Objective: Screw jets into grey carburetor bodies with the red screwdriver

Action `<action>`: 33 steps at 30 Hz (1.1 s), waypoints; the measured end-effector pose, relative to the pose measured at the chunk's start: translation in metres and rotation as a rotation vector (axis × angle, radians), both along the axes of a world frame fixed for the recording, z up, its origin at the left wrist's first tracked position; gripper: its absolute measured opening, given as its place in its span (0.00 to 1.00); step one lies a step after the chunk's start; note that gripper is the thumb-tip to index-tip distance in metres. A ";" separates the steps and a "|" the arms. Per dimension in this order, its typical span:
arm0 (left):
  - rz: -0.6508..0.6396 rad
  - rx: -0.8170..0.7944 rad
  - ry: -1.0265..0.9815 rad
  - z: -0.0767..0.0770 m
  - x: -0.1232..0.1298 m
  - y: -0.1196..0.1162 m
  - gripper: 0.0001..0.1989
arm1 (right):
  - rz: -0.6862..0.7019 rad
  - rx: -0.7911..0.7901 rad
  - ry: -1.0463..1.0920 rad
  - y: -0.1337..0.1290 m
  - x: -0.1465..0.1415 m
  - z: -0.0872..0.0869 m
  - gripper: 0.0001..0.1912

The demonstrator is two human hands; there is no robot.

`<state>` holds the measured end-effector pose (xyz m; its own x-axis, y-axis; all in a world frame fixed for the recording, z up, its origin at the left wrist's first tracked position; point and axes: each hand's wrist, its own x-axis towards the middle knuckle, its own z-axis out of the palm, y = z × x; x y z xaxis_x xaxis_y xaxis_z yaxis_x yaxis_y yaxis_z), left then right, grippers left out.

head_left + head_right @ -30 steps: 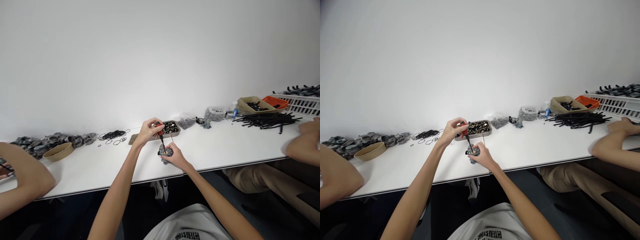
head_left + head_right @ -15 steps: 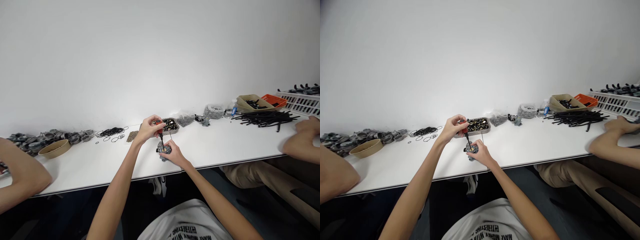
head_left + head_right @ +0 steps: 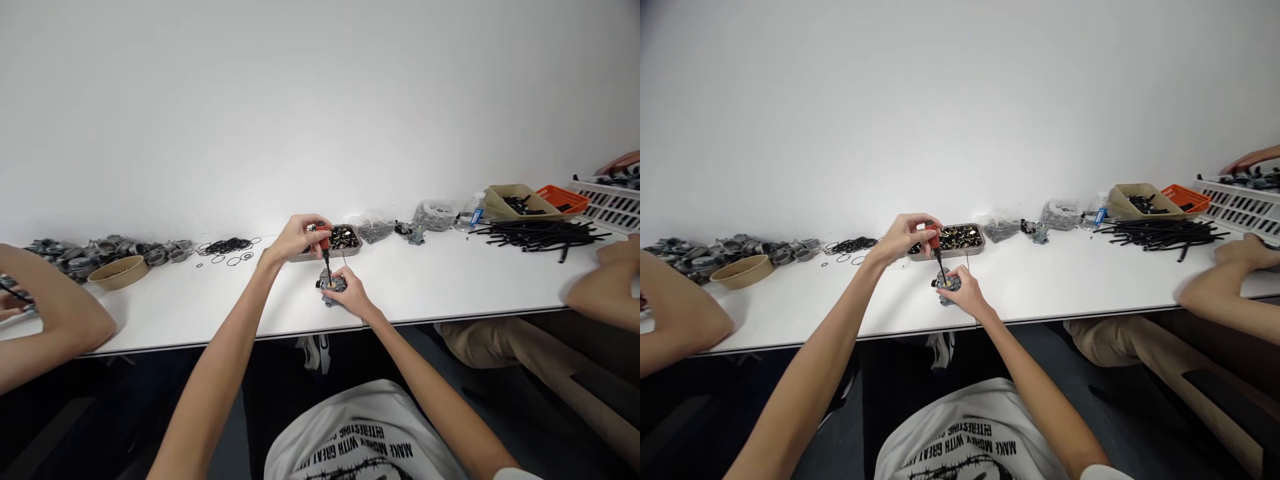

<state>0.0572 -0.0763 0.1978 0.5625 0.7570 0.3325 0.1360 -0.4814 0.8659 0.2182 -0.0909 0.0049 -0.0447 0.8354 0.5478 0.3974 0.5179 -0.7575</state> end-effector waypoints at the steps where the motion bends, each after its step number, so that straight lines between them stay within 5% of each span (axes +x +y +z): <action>1: 0.000 0.009 -0.009 -0.001 0.002 0.001 0.11 | -0.001 0.006 0.004 0.000 -0.001 0.000 0.20; 6: 0.025 0.031 -0.094 -0.007 0.002 0.009 0.11 | -0.001 0.003 0.011 0.001 -0.002 -0.001 0.20; 11: 0.327 0.065 -0.520 -0.027 -0.035 0.038 0.15 | 0.016 -0.015 -0.001 -0.001 -0.003 0.001 0.20; 16: 0.417 -0.122 -0.468 -0.096 -0.064 0.064 0.21 | -0.002 0.010 -0.051 -0.004 -0.004 0.005 0.19; 21: 0.447 -0.208 -0.367 -0.169 -0.075 0.078 0.24 | 0.048 -0.005 -0.430 -0.003 0.012 0.033 0.17; 26: 0.481 -0.178 -0.347 -0.200 -0.086 0.085 0.23 | 0.135 -0.092 -0.667 -0.006 0.058 0.065 0.13; 33: 0.471 -0.221 -0.401 -0.201 -0.086 0.085 0.22 | -0.078 -0.111 -0.679 -0.001 0.184 0.071 0.13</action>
